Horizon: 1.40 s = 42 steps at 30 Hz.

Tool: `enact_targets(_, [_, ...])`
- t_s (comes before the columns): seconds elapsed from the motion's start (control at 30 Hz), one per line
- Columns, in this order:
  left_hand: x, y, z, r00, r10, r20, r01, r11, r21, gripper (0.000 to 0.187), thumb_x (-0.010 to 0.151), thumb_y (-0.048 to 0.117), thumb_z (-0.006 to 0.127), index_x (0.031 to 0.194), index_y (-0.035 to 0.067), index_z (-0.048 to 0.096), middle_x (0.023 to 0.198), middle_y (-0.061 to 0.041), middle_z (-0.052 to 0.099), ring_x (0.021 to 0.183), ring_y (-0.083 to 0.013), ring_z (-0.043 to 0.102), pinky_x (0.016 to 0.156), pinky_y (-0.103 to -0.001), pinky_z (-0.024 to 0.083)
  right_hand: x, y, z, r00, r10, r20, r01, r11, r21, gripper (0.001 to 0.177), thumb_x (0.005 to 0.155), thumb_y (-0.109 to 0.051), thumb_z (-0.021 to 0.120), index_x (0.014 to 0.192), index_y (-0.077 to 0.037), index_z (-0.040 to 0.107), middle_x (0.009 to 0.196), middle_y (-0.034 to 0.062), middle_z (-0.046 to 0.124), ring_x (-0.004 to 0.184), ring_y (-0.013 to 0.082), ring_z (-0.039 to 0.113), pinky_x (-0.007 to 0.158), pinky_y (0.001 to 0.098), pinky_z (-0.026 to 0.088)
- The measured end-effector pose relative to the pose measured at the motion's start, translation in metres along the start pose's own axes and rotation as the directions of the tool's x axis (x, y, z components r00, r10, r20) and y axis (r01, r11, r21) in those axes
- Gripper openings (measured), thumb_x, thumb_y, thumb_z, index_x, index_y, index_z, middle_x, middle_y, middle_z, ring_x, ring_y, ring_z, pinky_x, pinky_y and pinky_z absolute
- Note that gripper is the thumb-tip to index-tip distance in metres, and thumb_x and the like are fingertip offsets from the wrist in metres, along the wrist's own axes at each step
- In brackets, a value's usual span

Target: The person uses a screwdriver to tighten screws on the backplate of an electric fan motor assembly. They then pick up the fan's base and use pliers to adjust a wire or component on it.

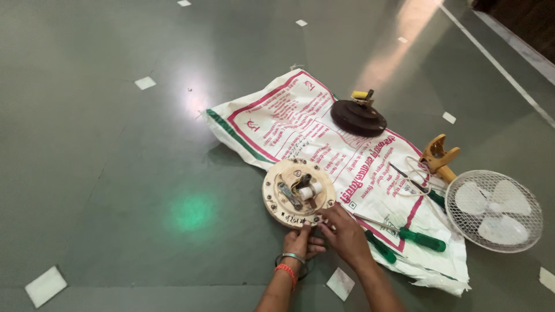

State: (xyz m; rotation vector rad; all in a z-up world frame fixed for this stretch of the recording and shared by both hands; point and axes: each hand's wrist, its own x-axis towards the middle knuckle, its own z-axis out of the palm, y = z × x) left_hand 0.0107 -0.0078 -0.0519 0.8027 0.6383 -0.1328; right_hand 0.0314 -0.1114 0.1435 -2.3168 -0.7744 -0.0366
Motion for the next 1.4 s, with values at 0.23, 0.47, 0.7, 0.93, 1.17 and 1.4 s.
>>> enact_targets(0.23, [0.002,0.001,-0.002,1.000,-0.015,0.011,0.014,1.000,0.024,0.049,0.098,0.052,0.058,0.116,0.009,0.068,0.079,-0.013,0.077,0.058,-0.0225,0.074,0.050,-0.030,0.054,0.005,0.002,0.006,0.998,0.062,0.025,-0.059,0.990,-0.126,0.017,0.083,-0.022,0.077,0.094,-0.010,0.073,0.089,0.0065,0.072,0.080,0.0278,0.072,0.069,0.0399,0.056])
enact_targets(0.47, [-0.010,0.010,0.001,1.000,-0.027,0.011,0.027,0.999,0.020,0.046,0.099,0.051,0.057,0.114,0.010,0.070,0.078,-0.011,0.076,0.058,-0.0207,0.073,0.051,-0.030,0.054,0.006,-0.012,-0.005,0.993,0.122,-0.006,-0.122,0.992,-0.023,0.032,0.077,-0.019,0.077,0.107,-0.011,0.069,0.092,0.0094,0.069,0.077,0.0266,0.073,0.066,0.0396,0.057])
enact_targets(0.7, [-0.015,0.017,0.003,0.998,-0.065,-0.024,0.066,0.996,0.056,0.049,0.099,0.051,0.056,0.115,0.006,0.068,0.079,-0.013,0.078,0.059,-0.0224,0.074,0.052,-0.030,0.054,0.005,-0.008,-0.002,1.000,0.011,-0.009,-0.012,0.998,-0.056,0.015,0.083,-0.017,0.073,0.097,-0.010,0.074,0.093,0.0068,0.074,0.082,0.0281,0.073,0.070,0.0397,0.057])
enact_targets(0.93, [-0.021,0.019,0.004,0.999,-0.033,-0.003,0.033,0.998,0.052,0.049,0.097,0.053,0.055,0.118,0.011,0.072,0.078,-0.011,0.077,0.058,-0.0204,0.073,0.052,-0.030,0.055,0.008,-0.012,-0.007,0.977,0.211,0.029,-0.202,0.961,-0.190,0.029,0.080,-0.028,0.080,0.096,-0.007,0.067,0.090,0.0076,0.069,0.081,0.0270,0.072,0.068,0.0409,0.055])
enact_targets(1.17, [-0.012,0.013,0.001,0.999,-0.039,-0.004,0.039,0.999,0.036,0.050,0.098,0.051,0.057,0.115,0.006,0.069,0.078,-0.013,0.077,0.058,-0.0220,0.073,0.052,-0.031,0.056,0.005,-0.008,0.003,0.999,0.001,-0.046,-0.005,0.997,-0.075,0.014,0.082,-0.020,0.073,0.093,-0.011,0.074,0.091,0.0070,0.072,0.079,0.0284,0.071,0.066,0.0406,0.055])
enact_targets(1.4, [-0.013,0.014,0.001,0.999,-0.038,-0.013,0.039,0.995,0.088,0.052,0.098,0.054,0.056,0.117,0.009,0.073,0.078,-0.011,0.078,0.059,-0.0202,0.074,0.051,-0.028,0.055,0.006,-0.006,0.006,0.974,0.226,-0.024,-0.227,0.966,-0.127,0.024,0.082,-0.030,0.079,0.093,-0.009,0.071,0.086,0.0078,0.072,0.076,0.0280,0.071,0.067,0.0416,0.054])
